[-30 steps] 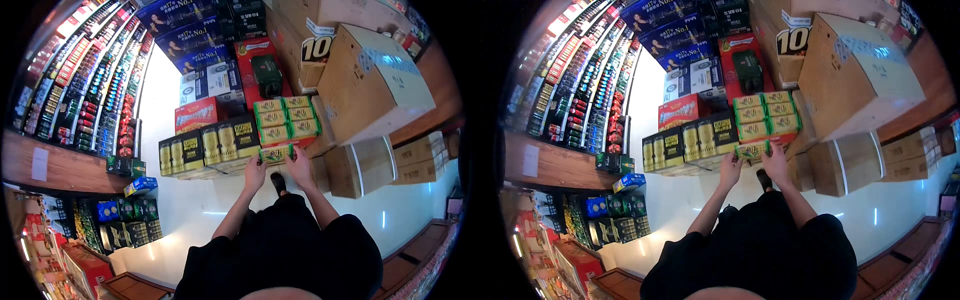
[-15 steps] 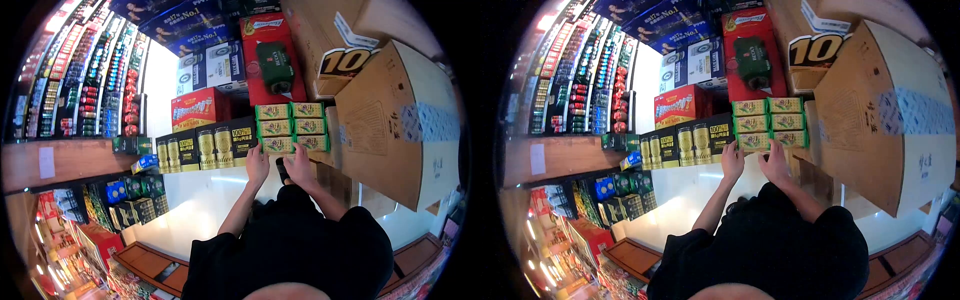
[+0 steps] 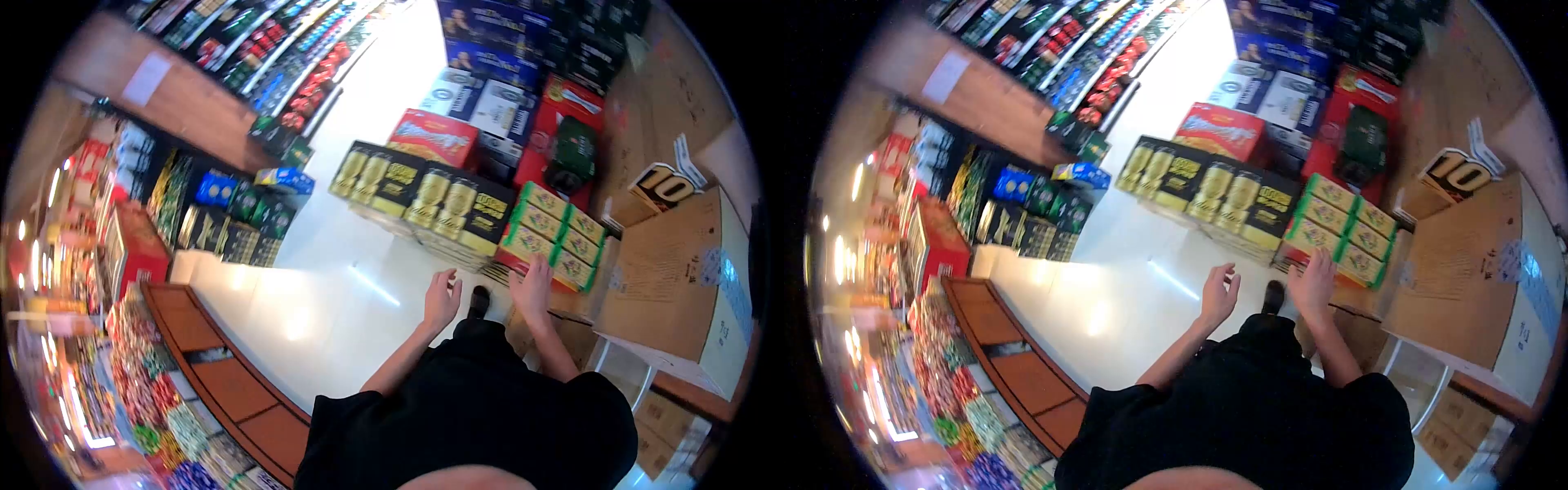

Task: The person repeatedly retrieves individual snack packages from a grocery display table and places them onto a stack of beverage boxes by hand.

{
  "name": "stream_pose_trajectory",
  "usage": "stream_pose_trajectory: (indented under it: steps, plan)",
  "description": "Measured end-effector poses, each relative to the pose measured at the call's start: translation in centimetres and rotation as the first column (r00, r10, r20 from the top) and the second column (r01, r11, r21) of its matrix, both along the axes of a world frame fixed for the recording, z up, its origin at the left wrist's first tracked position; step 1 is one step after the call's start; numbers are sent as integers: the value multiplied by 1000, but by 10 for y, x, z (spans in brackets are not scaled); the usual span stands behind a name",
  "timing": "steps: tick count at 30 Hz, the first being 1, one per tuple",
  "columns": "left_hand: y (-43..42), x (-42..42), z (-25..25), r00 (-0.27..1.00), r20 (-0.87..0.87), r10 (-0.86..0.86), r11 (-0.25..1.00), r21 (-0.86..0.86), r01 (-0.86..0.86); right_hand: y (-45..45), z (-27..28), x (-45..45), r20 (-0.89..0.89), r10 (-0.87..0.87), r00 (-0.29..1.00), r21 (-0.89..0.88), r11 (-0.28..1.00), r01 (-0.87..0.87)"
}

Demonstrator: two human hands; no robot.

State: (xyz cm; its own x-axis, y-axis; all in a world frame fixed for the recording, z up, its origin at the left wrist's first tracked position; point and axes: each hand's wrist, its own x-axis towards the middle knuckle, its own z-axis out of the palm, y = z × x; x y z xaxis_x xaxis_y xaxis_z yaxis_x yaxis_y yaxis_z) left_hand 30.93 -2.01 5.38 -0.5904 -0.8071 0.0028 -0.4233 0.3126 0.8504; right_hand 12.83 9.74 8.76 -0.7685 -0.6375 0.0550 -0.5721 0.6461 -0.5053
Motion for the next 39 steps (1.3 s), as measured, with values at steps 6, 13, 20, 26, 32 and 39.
stream_pose_trajectory:
  steps: [6, 13, 20, 26, 32, 39]
  plan:
    - [37, 180, -15, 942, -9, 335, 942, 38, -334, -41, -3, 146, 37, 487, 873, -86, 872, -482]
    - [114, 378, -31, 739, -55, 671, 741, 62, -669, -44, -5, 384, 204, 853, 480, -149, 512, -846]
    - [192, 492, -21, 522, -132, 843, 536, 125, -835, -4, -3, 555, 307, 933, -190, -257, -110, -960]
    - [268, 545, -23, 157, -123, 980, 186, 277, -943, 21, 2, 654, 416, 763, -495, -139, -485, -864]
    - [324, 615, -35, -143, -169, 975, -112, 179, -977, 60, 4, 784, 467, 519, -716, -138, -758, -638]
    - [366, 759, -35, -334, -119, 935, -313, 163, -936, 100, -9, 951, 437, 367, -821, -209, -847, -489]
